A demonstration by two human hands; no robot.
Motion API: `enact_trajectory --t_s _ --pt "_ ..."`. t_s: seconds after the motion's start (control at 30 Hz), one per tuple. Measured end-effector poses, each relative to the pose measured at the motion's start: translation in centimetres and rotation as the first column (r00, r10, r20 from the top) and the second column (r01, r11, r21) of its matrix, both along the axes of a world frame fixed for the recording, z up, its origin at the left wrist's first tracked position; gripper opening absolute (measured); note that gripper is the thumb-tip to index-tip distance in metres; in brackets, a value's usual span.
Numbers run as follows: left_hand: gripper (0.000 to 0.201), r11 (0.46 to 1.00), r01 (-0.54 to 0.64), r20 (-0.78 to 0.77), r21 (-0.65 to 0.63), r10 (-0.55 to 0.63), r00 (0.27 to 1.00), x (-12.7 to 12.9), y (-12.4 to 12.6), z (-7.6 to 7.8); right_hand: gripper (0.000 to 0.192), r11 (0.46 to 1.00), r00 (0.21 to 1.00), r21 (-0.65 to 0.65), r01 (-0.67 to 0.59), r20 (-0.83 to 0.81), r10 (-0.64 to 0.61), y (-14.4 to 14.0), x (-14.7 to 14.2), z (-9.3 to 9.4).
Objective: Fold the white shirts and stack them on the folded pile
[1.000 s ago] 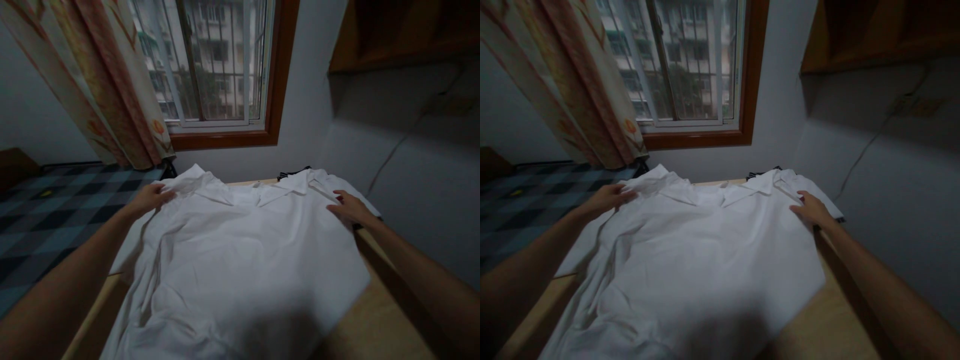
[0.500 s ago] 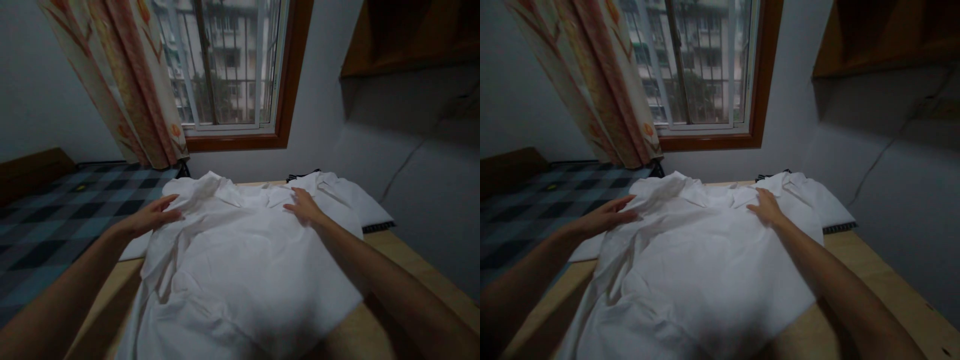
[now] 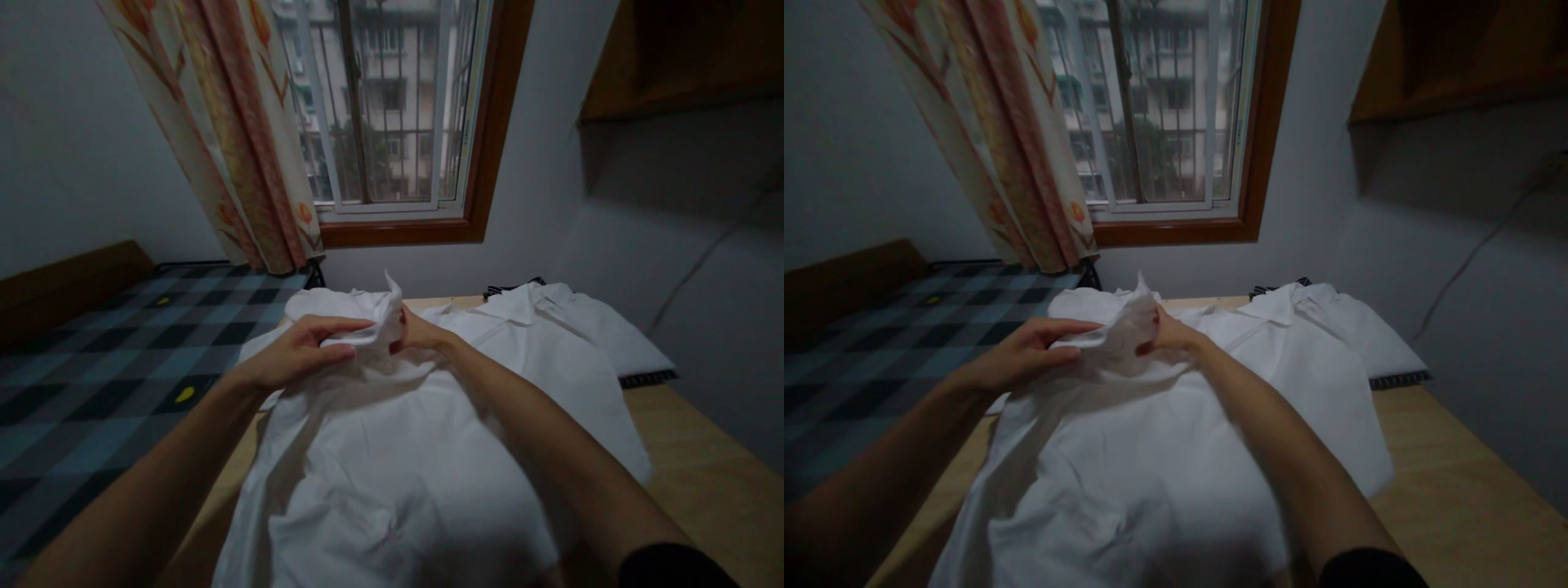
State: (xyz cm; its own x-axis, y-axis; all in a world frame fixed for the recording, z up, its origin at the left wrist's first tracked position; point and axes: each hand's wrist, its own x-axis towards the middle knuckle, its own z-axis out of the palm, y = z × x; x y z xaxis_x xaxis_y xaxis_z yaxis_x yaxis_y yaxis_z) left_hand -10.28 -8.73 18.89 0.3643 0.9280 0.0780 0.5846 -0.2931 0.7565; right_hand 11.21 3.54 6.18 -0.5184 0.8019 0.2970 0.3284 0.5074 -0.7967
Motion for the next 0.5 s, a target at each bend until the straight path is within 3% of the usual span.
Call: enact_trajectory --t_s 0.1,0.13,0.2,0.23,0.27,0.33,0.37,0.43,0.5 --pt "0.061 0.979 -0.032 -0.07 0.204 0.047 0.996 0.7 0.3 -0.5 0.027 0.989 0.985 -0.038 -0.146 0.085 0.148 -1.5 1.3 0.4" --pt "0.06 0.957 -0.088 -0.101 0.275 0.119 0.988 0.4 0.3 -0.9 0.017 0.993 0.987 -0.038 -0.111 0.116 0.115 -2.0 2.7 0.5" --pt "0.061 0.9 -0.199 -0.169 0.388 0.281 0.945 -0.8 -0.2 -2.3 0.016 0.99 0.983 0.032 0.139 0.119 -0.142 -3.2 6.5 1.1" --pt "0.063 0.869 -0.237 -0.199 0.434 0.349 0.916 -1.5 -0.8 -3.1 0.016 0.939 0.938 0.097 0.329 0.081 -0.337 -4.1 8.8 1.5" --pt "0.065 0.84 -0.266 -0.222 0.472 0.405 0.887 -2.2 -1.7 -4.2 0.019 0.853 0.862 0.156 0.499 0.017 -0.507 -5.2 11.1 1.9" --pt "0.069 0.797 -0.317 -0.25 0.514 0.492 0.834 -3.4 -4.2 -6.6 0.025 0.694 0.729 0.275 0.665 -0.037 -0.684 -8.3 15.6 2.5" --pt "0.07 0.787 -0.357 -0.261 0.503 0.532 0.805 -3.8 -5.7 -7.9 0.028 0.651 0.693 0.323 0.688 -0.022 -0.721 -10.2 17.4 2.5" --pt "0.072 0.809 -0.434 -0.302 0.397 0.562 0.77 -3.9 -8.7 -10.7 0.033 0.66 0.683 0.378 0.649 0.092 -0.724 -14.3 20.1 1.9" --pt "0.068 0.85 -0.469 -0.317 0.242 0.526 0.789 -3.4 -11.3 -13.2 0.036 0.744 0.717 0.379 0.55 0.243 -0.653 -18.2 21.6 0.2"
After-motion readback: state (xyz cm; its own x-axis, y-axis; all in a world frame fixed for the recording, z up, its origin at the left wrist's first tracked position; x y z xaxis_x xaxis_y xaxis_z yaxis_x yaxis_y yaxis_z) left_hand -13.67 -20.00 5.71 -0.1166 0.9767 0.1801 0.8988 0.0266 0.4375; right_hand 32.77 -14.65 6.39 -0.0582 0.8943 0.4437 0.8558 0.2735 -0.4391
